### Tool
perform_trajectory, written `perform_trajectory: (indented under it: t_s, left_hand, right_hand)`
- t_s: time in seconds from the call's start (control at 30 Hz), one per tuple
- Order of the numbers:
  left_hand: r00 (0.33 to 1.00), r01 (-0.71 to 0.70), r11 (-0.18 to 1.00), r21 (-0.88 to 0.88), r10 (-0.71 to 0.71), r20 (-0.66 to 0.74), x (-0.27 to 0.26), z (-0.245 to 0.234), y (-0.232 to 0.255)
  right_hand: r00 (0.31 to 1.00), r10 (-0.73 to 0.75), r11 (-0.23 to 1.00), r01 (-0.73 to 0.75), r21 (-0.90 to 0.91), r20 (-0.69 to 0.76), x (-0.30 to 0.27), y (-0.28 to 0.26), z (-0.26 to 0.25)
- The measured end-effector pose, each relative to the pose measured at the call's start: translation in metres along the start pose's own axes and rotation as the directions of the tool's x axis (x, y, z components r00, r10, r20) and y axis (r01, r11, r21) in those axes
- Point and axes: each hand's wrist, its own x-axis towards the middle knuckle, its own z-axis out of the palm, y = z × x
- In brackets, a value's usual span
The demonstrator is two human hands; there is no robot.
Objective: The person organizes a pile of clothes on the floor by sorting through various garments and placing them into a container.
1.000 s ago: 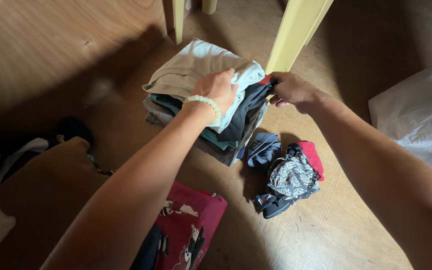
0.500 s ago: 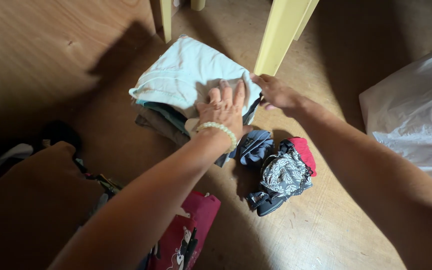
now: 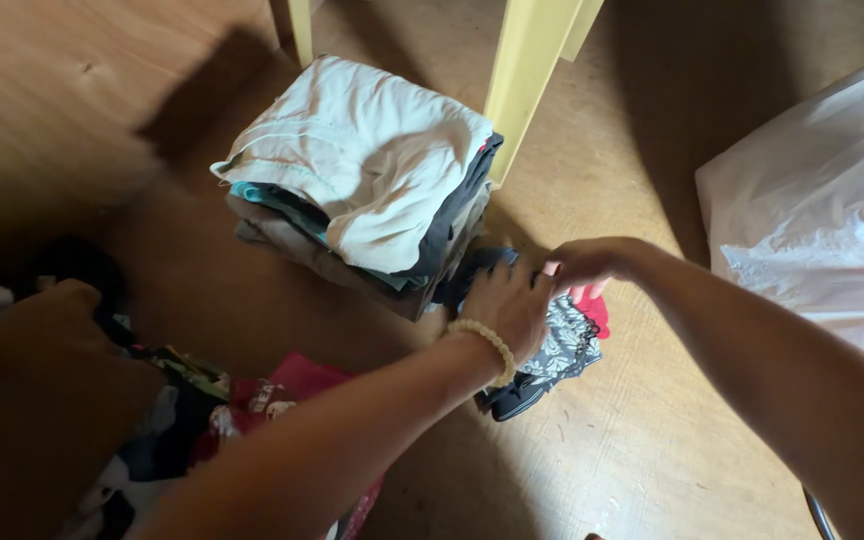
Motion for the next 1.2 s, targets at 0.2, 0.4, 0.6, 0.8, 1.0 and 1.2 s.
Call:
perform_trajectory:
  t_s: [0.2,0.4,0.6,0.8,1.0,1.2]
  left_hand:
    - [0.892,0.399,0.829,-0.392,-0.252,0.376,0.003,0.052,-0.003]
    - [0.944,0.327,0.662,-0.675,-0.189,0.272,0.009,0.086,-0.029]
    - [0.998,-0.022,0.471,-0.882,-0.040,-0.046,0.037,0.040,-0.047]
    - [0.944,-0.293,0.369,-0.882,-0.032,-0.328,0.034,-0.069,-0.058]
    - [0.882,-0.450,0.235,-0.861,-0.031,-0.469,0.025,-0.119,-0.061]
    - [0.794,-0.525,0.257,-0.812,-0.196,-0.575,0.027,-0.149,-0.083]
  right_hand:
    - [0.997,-0.063,0.998,0.064,-0.023,0.038,-0.004,-0.006,-0.002]
    - [0.981,-0.188,0.905,0.154,0.397,0.048,-0.024,-0.005,-0.042]
    - [0.936,-0.327,0.789,0.347,0.507,-0.131,-0.076,-0.021,-0.085]
    - [0.863,-0.497,0.701,0.460,0.544,-0.090,-0.124,-0.012,-0.107]
    - [0.710,-0.705,0.586,0.586,0.560,-0.005,-0.135,-0.004,-0.117]
    - [0.625,-0.763,0.380,0.642,0.666,-0.167,-0.148,-0.001,-0.120]
